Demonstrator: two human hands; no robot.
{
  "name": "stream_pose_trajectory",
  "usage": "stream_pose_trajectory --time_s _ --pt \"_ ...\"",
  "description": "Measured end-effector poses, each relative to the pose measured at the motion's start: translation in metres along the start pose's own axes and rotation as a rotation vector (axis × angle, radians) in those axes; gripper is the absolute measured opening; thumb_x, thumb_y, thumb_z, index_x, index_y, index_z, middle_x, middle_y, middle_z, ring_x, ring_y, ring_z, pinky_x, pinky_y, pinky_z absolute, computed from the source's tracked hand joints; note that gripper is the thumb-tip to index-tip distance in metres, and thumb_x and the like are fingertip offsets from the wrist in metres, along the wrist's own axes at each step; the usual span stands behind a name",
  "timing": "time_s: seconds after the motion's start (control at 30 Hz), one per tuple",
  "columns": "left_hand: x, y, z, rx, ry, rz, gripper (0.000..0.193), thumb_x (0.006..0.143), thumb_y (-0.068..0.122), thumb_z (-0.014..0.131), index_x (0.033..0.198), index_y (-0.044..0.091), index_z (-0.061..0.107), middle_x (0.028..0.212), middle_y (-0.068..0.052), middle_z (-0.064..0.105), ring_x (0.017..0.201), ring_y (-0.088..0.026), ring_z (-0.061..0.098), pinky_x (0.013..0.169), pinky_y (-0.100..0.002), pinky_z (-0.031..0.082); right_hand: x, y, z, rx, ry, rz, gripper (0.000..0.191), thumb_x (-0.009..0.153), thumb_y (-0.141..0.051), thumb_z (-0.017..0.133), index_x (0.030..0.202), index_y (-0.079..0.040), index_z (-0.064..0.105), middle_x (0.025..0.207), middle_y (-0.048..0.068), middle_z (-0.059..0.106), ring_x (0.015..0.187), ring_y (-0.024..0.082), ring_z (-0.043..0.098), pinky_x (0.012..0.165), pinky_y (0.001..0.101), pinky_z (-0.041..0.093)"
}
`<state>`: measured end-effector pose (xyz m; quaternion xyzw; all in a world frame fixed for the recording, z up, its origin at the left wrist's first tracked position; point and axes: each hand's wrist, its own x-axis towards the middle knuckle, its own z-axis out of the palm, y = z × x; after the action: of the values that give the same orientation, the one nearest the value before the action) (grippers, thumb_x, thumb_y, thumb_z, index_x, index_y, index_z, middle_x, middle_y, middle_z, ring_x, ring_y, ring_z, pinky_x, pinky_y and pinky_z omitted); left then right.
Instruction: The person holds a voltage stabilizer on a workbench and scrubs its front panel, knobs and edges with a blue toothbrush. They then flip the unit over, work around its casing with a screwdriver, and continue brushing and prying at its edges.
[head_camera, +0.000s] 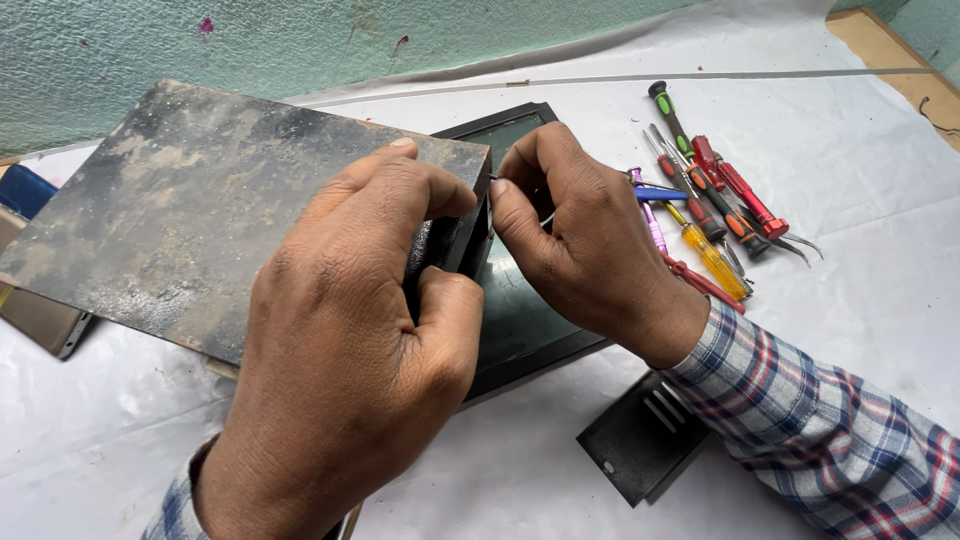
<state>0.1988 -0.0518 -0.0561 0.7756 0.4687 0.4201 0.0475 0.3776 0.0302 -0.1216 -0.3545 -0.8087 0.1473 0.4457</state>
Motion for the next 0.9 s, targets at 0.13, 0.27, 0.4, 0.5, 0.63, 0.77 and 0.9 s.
stream_pose_trajectory --time_s 0.13,0.27,0.4,0.5,0.63,0.77,0.9 --pt "0.0002 0.0 0.0009 -0.003 0.006 0.003 0.031 0.076 0.0 0.054 0.104 -0.004 0.065 0.111 -0.032 0.069 0.129 -0.049 0.059 0.108 -0.054 0.045 -0.0011 0.0014 0.0025 0.015 -0.019 0.001 0.013 0.107 -0.012 0.057 0.105 0.0 0.051 0.082 0.009 0.064 0.067 0.015 0.066 0.056 0.0302 0.053" --pt "0.0 0.0002 0.0007 0.0 0.018 0.013 0.031 0.076 0.001 0.054 0.105 -0.004 0.065 0.115 -0.034 0.067 0.127 -0.05 0.059 0.107 -0.053 0.045 -0.0011 0.0021 0.0032 0.0 -0.03 0.024 0.012 0.107 -0.012 0.056 0.104 -0.001 0.051 0.08 0.008 0.062 0.064 0.014 0.063 0.053 0.0311 0.05" --pt "-0.0001 0.0001 0.0007 0.003 0.016 0.013 0.03 0.076 0.001 0.055 0.104 -0.004 0.064 0.115 -0.034 0.067 0.127 -0.05 0.059 0.106 -0.053 0.045 -0.001 0.0014 0.0034 -0.013 -0.016 0.008 0.011 0.108 -0.012 0.056 0.104 -0.002 0.052 0.08 0.008 0.062 0.063 0.015 0.061 0.053 0.0327 0.048" --pt "-0.0001 -0.0003 0.0006 0.004 0.012 0.011 0.029 0.077 0.001 0.055 0.104 -0.004 0.065 0.113 -0.034 0.067 0.127 -0.05 0.059 0.107 -0.053 0.045 -0.0007 0.001 0.0034 -0.015 -0.02 0.018 0.012 0.108 -0.012 0.056 0.103 -0.003 0.052 0.077 0.008 0.061 0.062 0.015 0.06 0.053 0.033 0.047" --pt "0.0002 -0.0003 0.001 -0.001 0.018 0.024 0.031 0.076 0.001 0.054 0.104 -0.004 0.065 0.112 -0.033 0.067 0.127 -0.049 0.059 0.107 -0.054 0.045 -0.0001 0.0011 0.0032 -0.005 -0.017 0.023 0.013 0.108 -0.013 0.055 0.102 -0.002 0.051 0.076 0.007 0.061 0.062 0.015 0.06 0.053 0.0325 0.047" --pt "0.0003 -0.0003 0.0008 -0.003 0.014 0.019 0.031 0.076 0.001 0.054 0.104 -0.004 0.065 0.111 -0.032 0.068 0.127 -0.049 0.059 0.108 -0.054 0.045 -0.0001 0.0015 0.0038 0.036 -0.018 0.071 0.015 0.11 -0.015 0.054 0.101 -0.002 0.051 0.073 0.007 0.06 0.061 0.014 0.059 0.053 0.0323 0.046" --pt "0.0004 -0.0006 0.0014 -0.001 -0.006 0.0 0.031 0.075 0.001 0.054 0.104 -0.004 0.065 0.108 -0.031 0.07 0.129 -0.048 0.059 0.109 -0.054 0.045 -0.0008 0.0023 0.0047 0.05 -0.008 0.063 0.015 0.11 -0.014 0.054 0.101 -0.002 0.05 0.076 0.006 0.06 0.062 0.012 0.059 0.053 0.0302 0.047"
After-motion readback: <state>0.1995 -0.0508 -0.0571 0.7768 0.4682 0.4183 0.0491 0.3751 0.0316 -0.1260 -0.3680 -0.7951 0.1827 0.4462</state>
